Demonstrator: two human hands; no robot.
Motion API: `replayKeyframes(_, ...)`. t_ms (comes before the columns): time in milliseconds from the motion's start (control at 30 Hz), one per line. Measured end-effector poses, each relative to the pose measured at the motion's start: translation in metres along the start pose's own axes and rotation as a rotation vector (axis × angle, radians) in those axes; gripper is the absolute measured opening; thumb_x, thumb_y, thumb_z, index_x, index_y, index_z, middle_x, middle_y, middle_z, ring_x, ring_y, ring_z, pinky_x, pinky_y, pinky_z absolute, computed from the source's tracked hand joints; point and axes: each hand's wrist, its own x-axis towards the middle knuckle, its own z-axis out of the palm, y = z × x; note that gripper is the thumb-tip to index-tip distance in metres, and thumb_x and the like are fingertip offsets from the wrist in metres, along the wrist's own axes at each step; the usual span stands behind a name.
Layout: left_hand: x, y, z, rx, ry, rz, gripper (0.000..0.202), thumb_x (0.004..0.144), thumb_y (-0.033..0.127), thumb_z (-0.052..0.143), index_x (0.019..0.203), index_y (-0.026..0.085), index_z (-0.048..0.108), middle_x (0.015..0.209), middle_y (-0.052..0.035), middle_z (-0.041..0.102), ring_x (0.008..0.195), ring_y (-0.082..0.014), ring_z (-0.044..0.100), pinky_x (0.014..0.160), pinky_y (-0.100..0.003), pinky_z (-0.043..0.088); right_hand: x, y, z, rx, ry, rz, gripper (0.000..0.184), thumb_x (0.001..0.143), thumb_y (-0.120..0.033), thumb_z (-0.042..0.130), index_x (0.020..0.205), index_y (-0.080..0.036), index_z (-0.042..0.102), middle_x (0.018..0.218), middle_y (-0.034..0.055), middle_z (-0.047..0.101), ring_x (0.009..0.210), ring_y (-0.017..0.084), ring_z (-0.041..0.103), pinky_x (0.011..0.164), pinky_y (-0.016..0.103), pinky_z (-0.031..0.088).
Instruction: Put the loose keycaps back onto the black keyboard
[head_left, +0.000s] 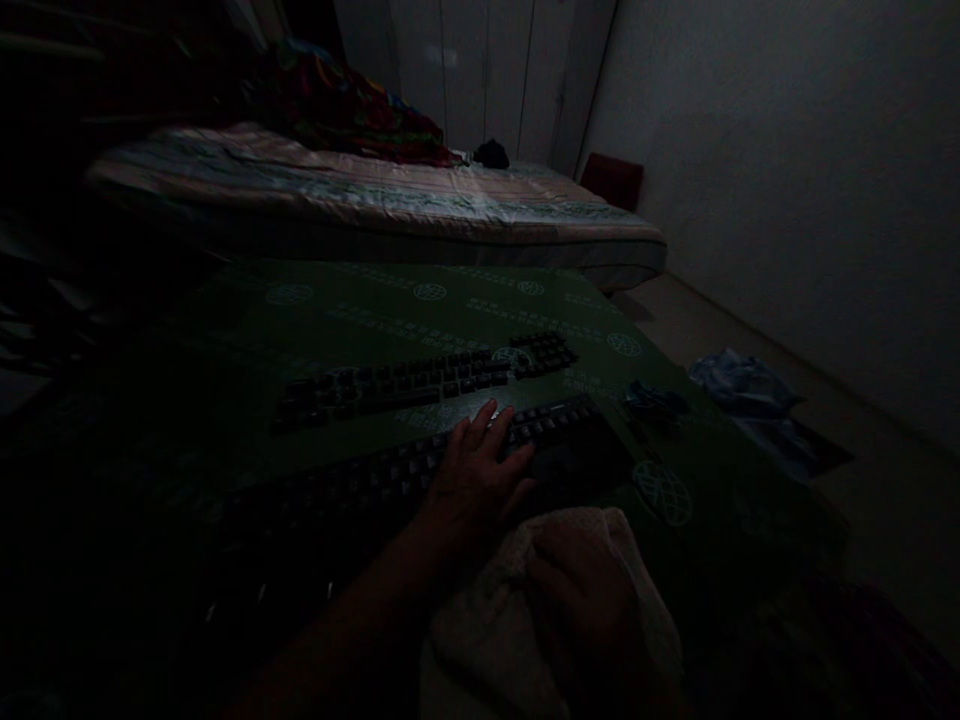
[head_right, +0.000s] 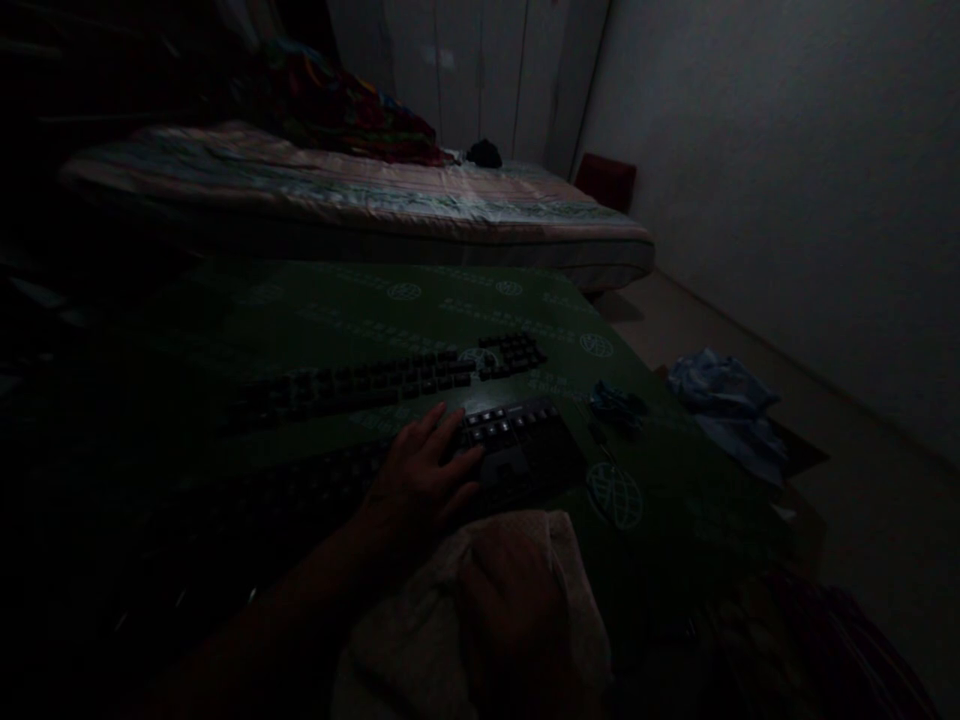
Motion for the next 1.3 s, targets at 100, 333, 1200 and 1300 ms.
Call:
replayKeyframes(100, 0.001, 0.000, 0.000, 0.009, -0.012, 0.000, 0.029, 0.081, 0.028, 0.061, 0.109, 0.020, 0.063, 0.137, -0.0203, 0.043, 0.131, -0.0414, 0.031, 0.098, -0.060, 0.033, 0.002, 0.000, -0.001, 0.011, -0.002, -0.001, 0.019, 0.083, -0.009, 0.042, 0.083, -0.019, 0.059, 0.083, 0.0074, 0.066, 0.085, 0.018, 0.062, 0.072, 0.031, 0.052)
replayKeyframes(333, 0.001, 0.000, 0.000, 0.010, -0.005, 0.006, 0.031, 0.080, 0.028, 0.061, 0.110, 0.019, 0.062, 0.137, -0.0203, 0.043, 0.131, -0.0404, 0.030, 0.099, -0.060, 0.032, 0.005, -0.002, -0.001, 0.049, 0.006, 0.012, 0.022, 0.084, -0.010, 0.040, 0.079, -0.019, 0.059, 0.083, 0.0079, 0.065, 0.083, 0.018, 0.061, 0.071, 0.031, 0.051)
replayKeyframes(1200, 0.001, 0.017, -0.026, 0.051, -0.173, -0.009, 0.026, 0.077, 0.029, 0.065, 0.099, 0.018, 0.063, 0.129, -0.0147, 0.052, 0.125, -0.0342, 0.042, 0.098, -0.053, 0.035, 0.000, 0.002, 0.007, 0.073, 0.027, 0.000, 0.020, 0.087, -0.011, 0.041, 0.084, -0.018, 0.060, 0.080, 0.0063, 0.064, 0.076, 0.017, 0.059, 0.068, 0.029, 0.048)
replayKeyframes(1300, -0.002, 0.028, -0.046, -0.032, -0.347, 0.053, 0.021, 0.078, 0.031, 0.062, 0.097, 0.021, 0.063, 0.107, -0.0080, 0.064, 0.103, -0.0270, 0.058, 0.094, -0.050, 0.039, 0.001, 0.001, 0.006, 0.171, -0.047, 0.080, 0.023, 0.089, -0.012, 0.038, 0.085, -0.019, 0.059, 0.076, 0.0025, 0.063, 0.067, 0.013, 0.059, 0.059, 0.023, 0.049)
